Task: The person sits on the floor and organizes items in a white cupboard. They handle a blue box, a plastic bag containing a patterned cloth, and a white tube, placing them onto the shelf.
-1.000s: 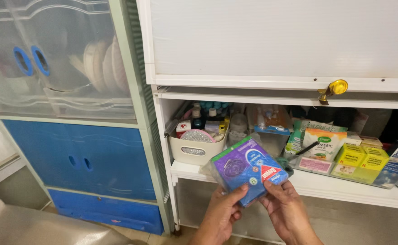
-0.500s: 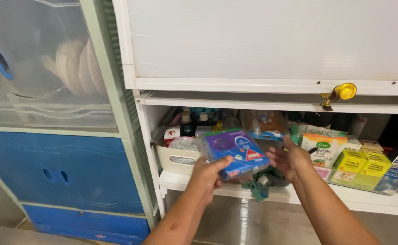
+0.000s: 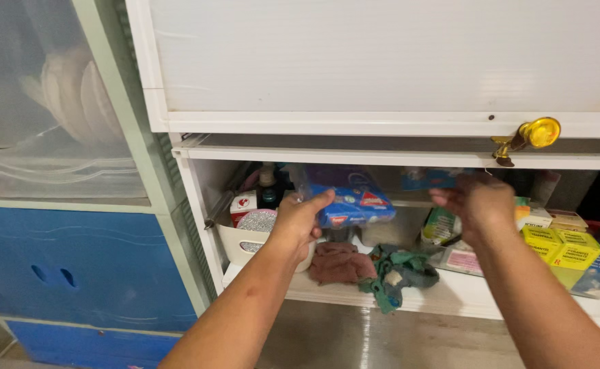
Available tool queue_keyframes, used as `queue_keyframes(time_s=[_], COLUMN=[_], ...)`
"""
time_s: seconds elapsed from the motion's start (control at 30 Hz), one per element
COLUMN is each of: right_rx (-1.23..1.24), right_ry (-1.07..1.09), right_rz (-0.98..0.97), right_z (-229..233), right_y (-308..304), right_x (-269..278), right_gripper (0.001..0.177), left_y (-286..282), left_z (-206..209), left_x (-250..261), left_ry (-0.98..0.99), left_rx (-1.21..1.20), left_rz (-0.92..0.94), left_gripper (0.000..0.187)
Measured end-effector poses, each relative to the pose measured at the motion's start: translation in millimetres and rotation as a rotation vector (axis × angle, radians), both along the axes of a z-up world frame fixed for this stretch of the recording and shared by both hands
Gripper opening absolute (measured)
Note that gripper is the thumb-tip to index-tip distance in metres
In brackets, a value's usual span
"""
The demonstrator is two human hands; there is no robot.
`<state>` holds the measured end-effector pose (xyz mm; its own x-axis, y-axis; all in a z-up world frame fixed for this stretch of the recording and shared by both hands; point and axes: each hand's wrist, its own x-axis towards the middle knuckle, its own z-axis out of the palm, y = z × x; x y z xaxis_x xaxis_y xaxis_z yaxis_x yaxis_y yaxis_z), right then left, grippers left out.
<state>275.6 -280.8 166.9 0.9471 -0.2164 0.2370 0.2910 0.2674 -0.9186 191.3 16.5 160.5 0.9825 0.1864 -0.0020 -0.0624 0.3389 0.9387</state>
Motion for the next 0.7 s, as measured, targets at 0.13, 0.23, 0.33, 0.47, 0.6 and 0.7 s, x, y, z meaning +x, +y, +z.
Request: queue_keyframes(time_s=[0.13,0.23,0.33,0.47,0.6,0.7], right_rx=[-0.033,0.005,0.013,0.029,-0.005,-0.003], right_ry=[-0.027,0.001,0.06,0.026,0.016,0.015], right_rz=[-0.005,0.027,0.039,0.09,0.074,0.053], right_z=[28,33,28,13,1,-3], right_y=[-13,-15,-15,-17,-17,-14], right_x=[-19,-22,-17,-8,2,10], right_gripper=[0.031,0.032,0.032,0.028,0.026,0.025], left_y=[-23,-47,-63,-75,-85,-88], left_z=[5,12,21,15,5,-2], left_x=[53,99,142,186,226,248], left_ry=[0.1,0.177,0.165,0.108,-0.079,-0.309], left_rx=[0.019,0.003,0.059,0.175,0.414,0.651], left_rz=[0.065,0.023,0.013,0.022,0.072,0.196], left_gripper=[0.038,0.031,0.03,0.029,0.029,0.03])
